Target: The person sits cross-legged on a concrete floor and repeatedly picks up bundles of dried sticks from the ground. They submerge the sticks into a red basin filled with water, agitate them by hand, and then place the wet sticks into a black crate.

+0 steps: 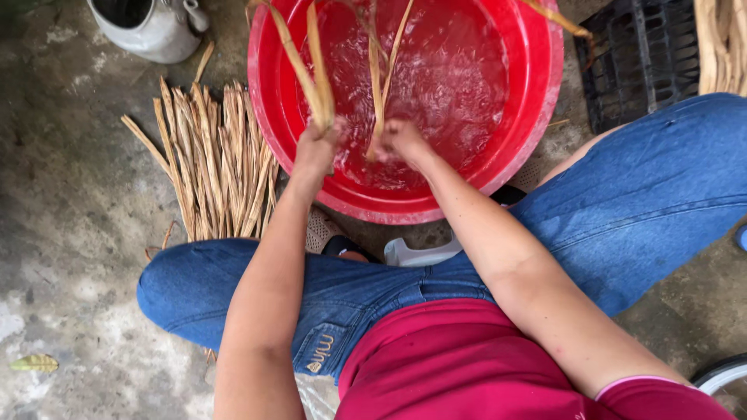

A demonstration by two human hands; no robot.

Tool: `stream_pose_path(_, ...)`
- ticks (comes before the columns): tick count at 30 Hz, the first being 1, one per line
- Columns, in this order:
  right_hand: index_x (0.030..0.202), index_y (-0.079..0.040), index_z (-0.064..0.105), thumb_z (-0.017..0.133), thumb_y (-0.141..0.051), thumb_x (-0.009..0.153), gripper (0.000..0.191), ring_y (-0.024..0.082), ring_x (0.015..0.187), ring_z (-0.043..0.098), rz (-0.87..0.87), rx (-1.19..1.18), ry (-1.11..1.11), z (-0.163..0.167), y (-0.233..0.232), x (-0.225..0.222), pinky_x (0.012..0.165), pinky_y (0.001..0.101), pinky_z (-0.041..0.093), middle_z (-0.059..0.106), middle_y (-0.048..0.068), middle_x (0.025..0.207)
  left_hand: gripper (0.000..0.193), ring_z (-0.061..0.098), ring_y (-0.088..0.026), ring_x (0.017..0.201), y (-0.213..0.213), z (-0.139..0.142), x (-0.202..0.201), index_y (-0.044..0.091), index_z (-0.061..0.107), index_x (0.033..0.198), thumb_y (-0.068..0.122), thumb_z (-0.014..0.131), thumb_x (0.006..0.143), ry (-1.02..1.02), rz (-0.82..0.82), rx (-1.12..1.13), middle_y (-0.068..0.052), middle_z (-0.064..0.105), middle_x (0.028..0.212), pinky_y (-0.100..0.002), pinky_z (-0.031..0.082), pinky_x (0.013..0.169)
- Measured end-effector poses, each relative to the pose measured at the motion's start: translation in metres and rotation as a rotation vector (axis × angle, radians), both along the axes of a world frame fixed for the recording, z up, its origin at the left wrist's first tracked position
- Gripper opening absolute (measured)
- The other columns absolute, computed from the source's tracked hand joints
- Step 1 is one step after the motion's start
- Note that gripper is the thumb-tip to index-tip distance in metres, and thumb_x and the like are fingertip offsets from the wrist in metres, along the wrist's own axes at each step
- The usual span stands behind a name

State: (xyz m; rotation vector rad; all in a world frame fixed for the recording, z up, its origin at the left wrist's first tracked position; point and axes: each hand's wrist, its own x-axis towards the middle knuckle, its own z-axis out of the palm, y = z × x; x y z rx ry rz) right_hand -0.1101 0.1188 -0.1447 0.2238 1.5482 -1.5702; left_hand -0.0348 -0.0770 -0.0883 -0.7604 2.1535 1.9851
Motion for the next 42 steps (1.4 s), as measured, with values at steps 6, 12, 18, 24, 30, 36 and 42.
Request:
stream_pose_path(6, 0.095, -0.004, 0.068, 0.067, -0.01, 0.099, 0.007, 0.01, 0.059, 0.063, -0.124, -0.123, 0.262, 0.013, -0.027, 0.001, 0.051, 0.0231, 0.054, 0.07, 0.006, 0.077, 0.026, 0.061, -0.02, 0.074, 0.022, -0.012, -0.006, 0.012, 0.062, 0.126, 0.024, 0.052, 0.105, -0.18, -0.077, 0.13, -0.007, 0.069, 0.089, -0.038, 0.05, 0.066)
stream_pose_path(12, 0.092, -0.008, 0.072, 0.071, -0.019, 0.096, 0.011, 0.002, 0.047, 0.045, -0.166, -0.178, 0.02, 0.014, -0.03, 0.011, 0.038, 0.0175, 0.031, 0.062, -0.002, 0.069, 0.033, 0.067, -0.047, 0.1, 0.028, 0.011, -0.008, 0.0, 0.062, 0.115, 0.029, 0.055, 0.103, -0.143, -0.237, -0.535, -0.029, 0.07, 0.101, -0.053, 0.052, 0.086)
stream_pose_path(18, 0.091, -0.006, 0.074, 0.071, -0.019, 0.094, 0.014, 0.003, 0.045, 0.045, -0.196, -0.132, -0.031, 0.018, -0.04, 0.02, 0.038, 0.0186, 0.031, 0.066, 0.001, 0.066, 0.032, 0.066, -0.048, 0.104, 0.03, 0.041, 0.009, -0.001, 0.062, 0.116, 0.026, 0.055, 0.1, -0.199, -0.284, -0.577, -0.033, 0.068, 0.102, -0.053, 0.051, 0.091)
stream_pose_path(24, 0.089, -0.003, 0.073, 0.072, -0.017, 0.096, 0.015, 0.005, 0.042, 0.043, -0.221, -0.198, -0.122, 0.032, -0.039, 0.021, 0.035, 0.02, 0.029, 0.059, 0.0, 0.063, 0.032, 0.072, -0.038, 0.093, 0.029, 0.085, 0.019, 0.003, 0.065, 0.118, 0.027, 0.054, 0.1, -0.288, -0.295, -0.475, -0.026, 0.072, 0.095, -0.049, 0.055, 0.085)
stream_pose_path(30, 0.09, -0.002, 0.073, 0.07, -0.016, 0.09, 0.014, 0.005, 0.039, 0.037, -0.462, -0.146, -0.144, 0.028, 0.004, -0.022, 0.032, 0.0187, 0.026, 0.061, 0.004, 0.064, 0.03, 0.06, -0.016, 0.065, 0.032, 0.118, 0.032, 0.0, 0.07, 0.107, 0.027, 0.06, 0.101, -0.372, -0.348, -0.249, -0.006, 0.065, 0.072, -0.034, 0.049, 0.062)
stream_pose_path(36, 0.095, -0.001, 0.071, 0.067, -0.01, 0.097, 0.009, 0.004, 0.042, 0.034, -0.894, -0.104, -0.177, -0.008, 0.079, -0.083, 0.034, 0.0192, 0.027, 0.059, 0.0, 0.069, 0.022, 0.044, -0.007, 0.054, -0.032, 0.164, 0.056, 0.002, 0.073, 0.093, 0.022, 0.065, 0.099, -0.262, -0.213, -0.133, 0.006, 0.052, 0.062, -0.025, 0.03, 0.048)
stream_pose_path(42, 0.107, 0.002, 0.068, 0.052, -0.039, 0.106, 0.044, 0.006, 0.05, 0.047, -0.976, -0.305, -0.097, 0.013, 0.076, -0.076, 0.039, 0.0194, 0.039, 0.067, 0.006, 0.08, 0.017, 0.066, -0.005, 0.069, -0.068, 0.172, 0.061, 0.008, 0.07, 0.111, 0.013, 0.058, 0.1, -0.065, 0.038, -0.033, 0.001, 0.075, 0.083, -0.021, 0.05, 0.058)
